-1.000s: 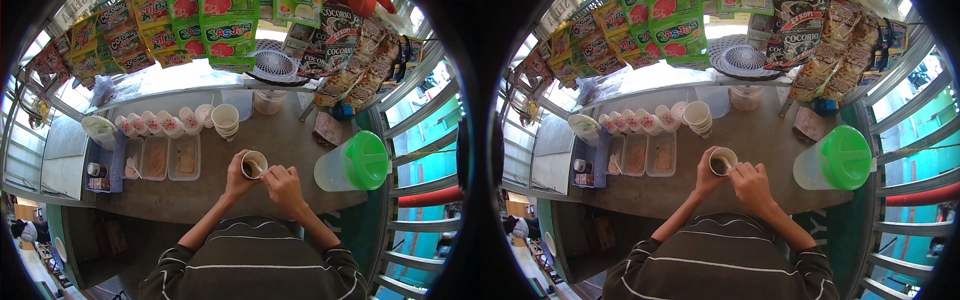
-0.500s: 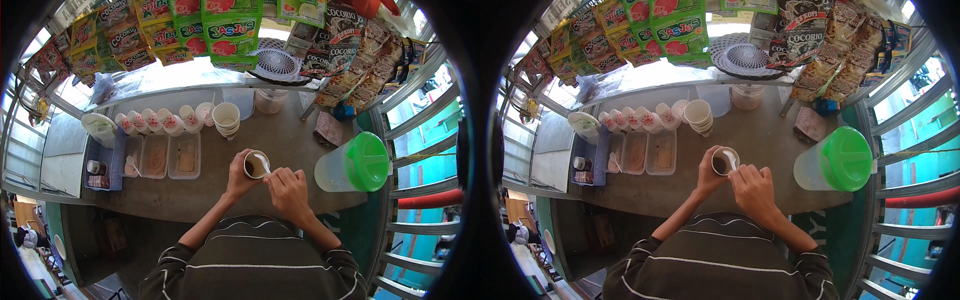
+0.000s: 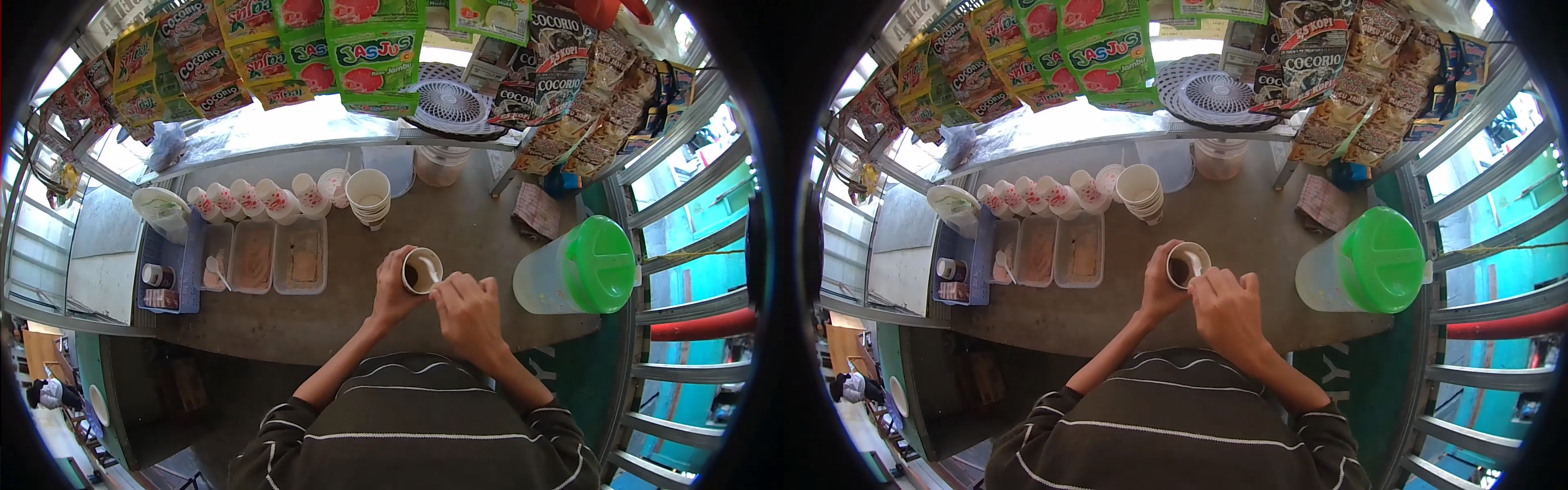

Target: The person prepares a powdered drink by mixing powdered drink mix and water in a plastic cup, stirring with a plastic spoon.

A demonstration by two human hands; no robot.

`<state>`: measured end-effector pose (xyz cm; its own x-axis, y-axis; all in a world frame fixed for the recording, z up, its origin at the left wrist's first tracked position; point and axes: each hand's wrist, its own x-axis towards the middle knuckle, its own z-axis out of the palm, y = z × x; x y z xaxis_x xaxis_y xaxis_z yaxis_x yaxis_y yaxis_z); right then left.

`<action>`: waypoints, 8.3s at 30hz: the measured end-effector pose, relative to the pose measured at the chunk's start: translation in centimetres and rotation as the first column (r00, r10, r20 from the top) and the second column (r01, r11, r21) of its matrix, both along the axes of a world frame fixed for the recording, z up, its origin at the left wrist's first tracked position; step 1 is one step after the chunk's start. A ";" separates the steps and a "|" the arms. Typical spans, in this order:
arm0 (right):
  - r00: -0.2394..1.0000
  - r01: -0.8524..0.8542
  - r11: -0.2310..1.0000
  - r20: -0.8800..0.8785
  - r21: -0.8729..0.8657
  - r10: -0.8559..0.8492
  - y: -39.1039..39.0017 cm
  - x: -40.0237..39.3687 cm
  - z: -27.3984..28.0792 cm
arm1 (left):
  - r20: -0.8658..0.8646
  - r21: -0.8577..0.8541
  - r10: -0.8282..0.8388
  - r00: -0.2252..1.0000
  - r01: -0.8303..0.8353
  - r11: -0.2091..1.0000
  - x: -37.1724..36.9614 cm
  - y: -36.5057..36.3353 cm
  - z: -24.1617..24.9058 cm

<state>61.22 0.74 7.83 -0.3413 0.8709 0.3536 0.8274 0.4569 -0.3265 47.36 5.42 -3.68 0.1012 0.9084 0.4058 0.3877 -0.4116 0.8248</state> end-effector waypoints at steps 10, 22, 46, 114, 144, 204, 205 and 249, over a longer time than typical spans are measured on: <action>0.994 0.106 0.993 0.031 -0.042 -0.105 -0.3 -0.3 1.4 | -0.034 -0.021 -0.022 0.999 0.021 1.000 0.4 -0.1 0.3; 0.989 0.145 0.985 0.047 -0.099 -0.141 0.3 -0.1 0.2 | -0.059 -0.019 -0.036 0.998 0.035 0.999 0.6 -0.3 0.3; 0.995 0.104 0.964 0.025 -0.244 -0.100 2.6 0.4 3.0 | -0.061 -0.020 -0.094 0.994 0.093 0.995 0.8 -1.3 -0.2; 0.897 -0.247 0.942 -0.422 -0.227 0.133 0.8 -0.6 0.6 | 0.272 0.136 -0.372 0.887 0.348 0.928 -2.8 -0.2 1.5; 0.853 -0.158 0.977 -0.519 -0.143 0.062 0.6 -0.3 -1.3 | 0.257 0.131 -0.329 0.909 0.305 0.943 -2.5 0.2 1.1; 0.911 -0.138 0.878 -0.407 -0.459 -0.069 0.5 1.9 -8.2 | 0.007 -0.322 -0.421 0.907 0.400 0.858 -2.2 -1.3 -2.9; 0.870 -0.160 0.869 -0.483 -0.469 -0.101 0.5 1.9 -8.4 | -0.005 -0.307 -0.426 0.905 0.404 0.862 -2.2 -1.2 -2.9; 0.932 -0.238 0.831 -0.358 -0.503 0.050 1.0 2.5 -8.2 | 0.003 -0.346 -0.441 0.897 0.415 0.841 -2.2 -1.3 -2.6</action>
<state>63.76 1.70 -0.40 -0.4287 0.9026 -0.0378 0.5738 0.2398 -0.7831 45.14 4.16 -6.28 0.5288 0.8461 0.0665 0.3009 -0.2602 0.9174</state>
